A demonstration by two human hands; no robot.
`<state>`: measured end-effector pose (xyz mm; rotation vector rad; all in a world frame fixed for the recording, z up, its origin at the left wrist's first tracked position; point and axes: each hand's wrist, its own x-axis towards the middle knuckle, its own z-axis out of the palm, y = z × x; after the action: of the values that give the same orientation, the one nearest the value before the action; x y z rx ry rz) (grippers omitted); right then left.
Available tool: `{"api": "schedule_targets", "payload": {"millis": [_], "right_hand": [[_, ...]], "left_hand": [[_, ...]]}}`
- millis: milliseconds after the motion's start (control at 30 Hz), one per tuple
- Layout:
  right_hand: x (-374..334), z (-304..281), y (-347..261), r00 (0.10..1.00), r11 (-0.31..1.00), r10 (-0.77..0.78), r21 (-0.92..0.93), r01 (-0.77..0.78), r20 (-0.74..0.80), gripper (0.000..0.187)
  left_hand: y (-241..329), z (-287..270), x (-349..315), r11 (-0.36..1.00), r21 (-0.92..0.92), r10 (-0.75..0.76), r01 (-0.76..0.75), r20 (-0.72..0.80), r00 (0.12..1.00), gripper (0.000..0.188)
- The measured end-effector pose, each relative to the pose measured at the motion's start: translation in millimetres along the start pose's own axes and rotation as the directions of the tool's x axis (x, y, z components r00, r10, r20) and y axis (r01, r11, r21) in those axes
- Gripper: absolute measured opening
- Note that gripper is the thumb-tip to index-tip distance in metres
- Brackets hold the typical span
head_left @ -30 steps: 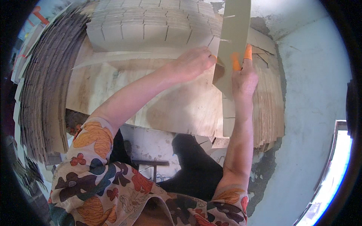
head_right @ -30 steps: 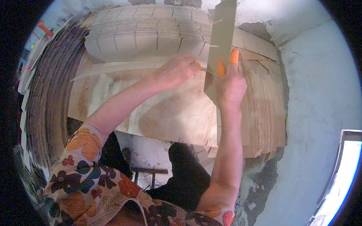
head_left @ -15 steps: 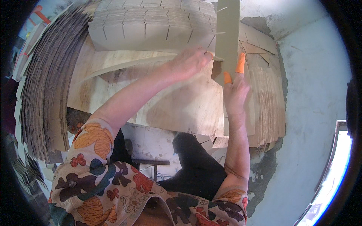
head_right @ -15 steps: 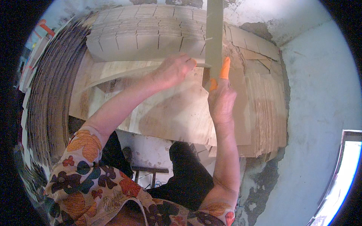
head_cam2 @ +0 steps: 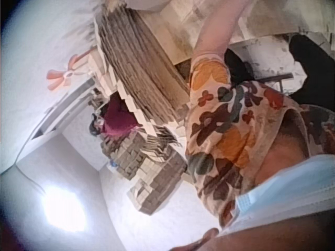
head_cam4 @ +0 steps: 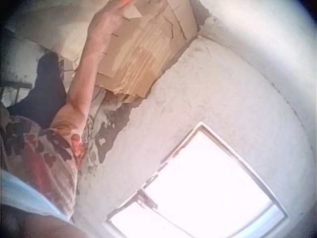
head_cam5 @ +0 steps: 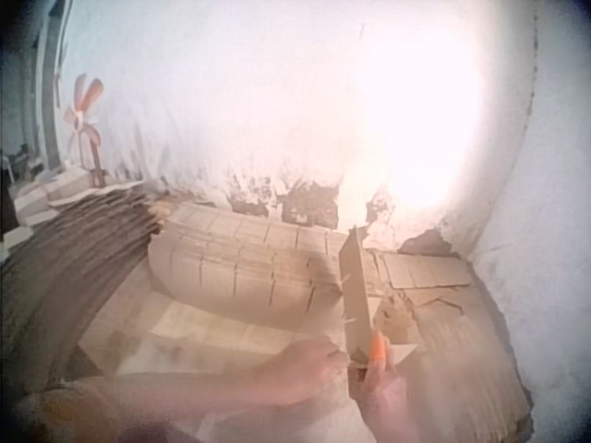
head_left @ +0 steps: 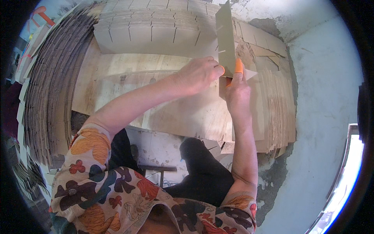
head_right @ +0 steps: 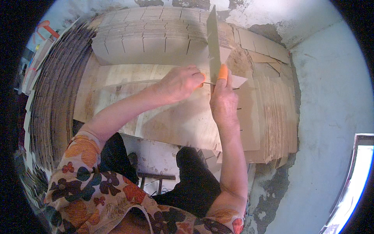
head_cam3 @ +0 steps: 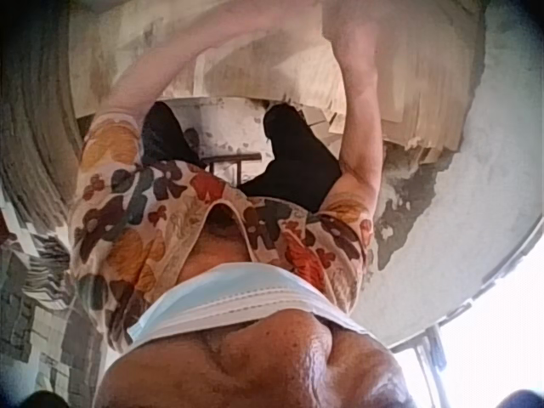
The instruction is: The person sits on the floor and repeatedly folds pre-cut cardboard sheets into accordion-style dividers. They insert each folded divider into a larger cardboard base, then stack the completed unit and repeat the process with new sheets.
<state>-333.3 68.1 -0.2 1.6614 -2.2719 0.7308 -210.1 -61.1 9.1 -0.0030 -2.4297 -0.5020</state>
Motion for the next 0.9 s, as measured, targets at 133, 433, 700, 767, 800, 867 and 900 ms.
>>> {"api": "schedule_targets", "payload": {"millis": [133,433,700,767,800,867,900], "right_hand": [[-8.7,-2.9,-2.9,0.999,0.999,0.001,0.041,0.000,-0.036,0.063],[-24.1,-2.9,-1.8,0.957,0.948,0.286,0.130,-0.291,0.058,0.075],[-24.1,-11.3,0.0,0.973,0.974,0.225,0.042,-0.223,-0.043,0.082],[-22.8,-11.4,-3.0,0.967,0.968,0.249,0.054,-0.247,-0.055,0.083],[-22.2,-12.3,-4.5,0.964,0.965,0.258,0.058,-0.255,-0.062,0.084],[-22.0,-14.0,-3.9,0.972,0.977,0.212,0.030,-0.210,-0.100,0.084],[-22.0,-15.3,-3.3,0.974,0.982,0.190,0.014,-0.190,-0.120,0.084]], "left_hand": [[-3.7,-13.2,2.4,0.984,-0.105,-0.120,0.143,0.197,0.973,0.013],[-2.9,-42.7,37.5,0.942,-0.225,-0.060,0.249,0.617,0.785,0.020],[-104.3,-15.5,75.2,0.903,0.349,-0.347,0.251,0.247,0.905,0.041],[-109.5,-0.2,78.7,0.840,0.496,-0.353,0.221,0.190,0.916,0.048],[-116.3,8.6,73.8,0.826,0.530,-0.313,0.191,0.151,0.938,0.047],[-128.6,24.7,63.6,0.789,0.599,-0.229,0.136,0.081,0.970,0.044],[-131.3,28.2,65.0,0.789,0.600,-0.238,0.129,0.106,0.966,0.042]]}}
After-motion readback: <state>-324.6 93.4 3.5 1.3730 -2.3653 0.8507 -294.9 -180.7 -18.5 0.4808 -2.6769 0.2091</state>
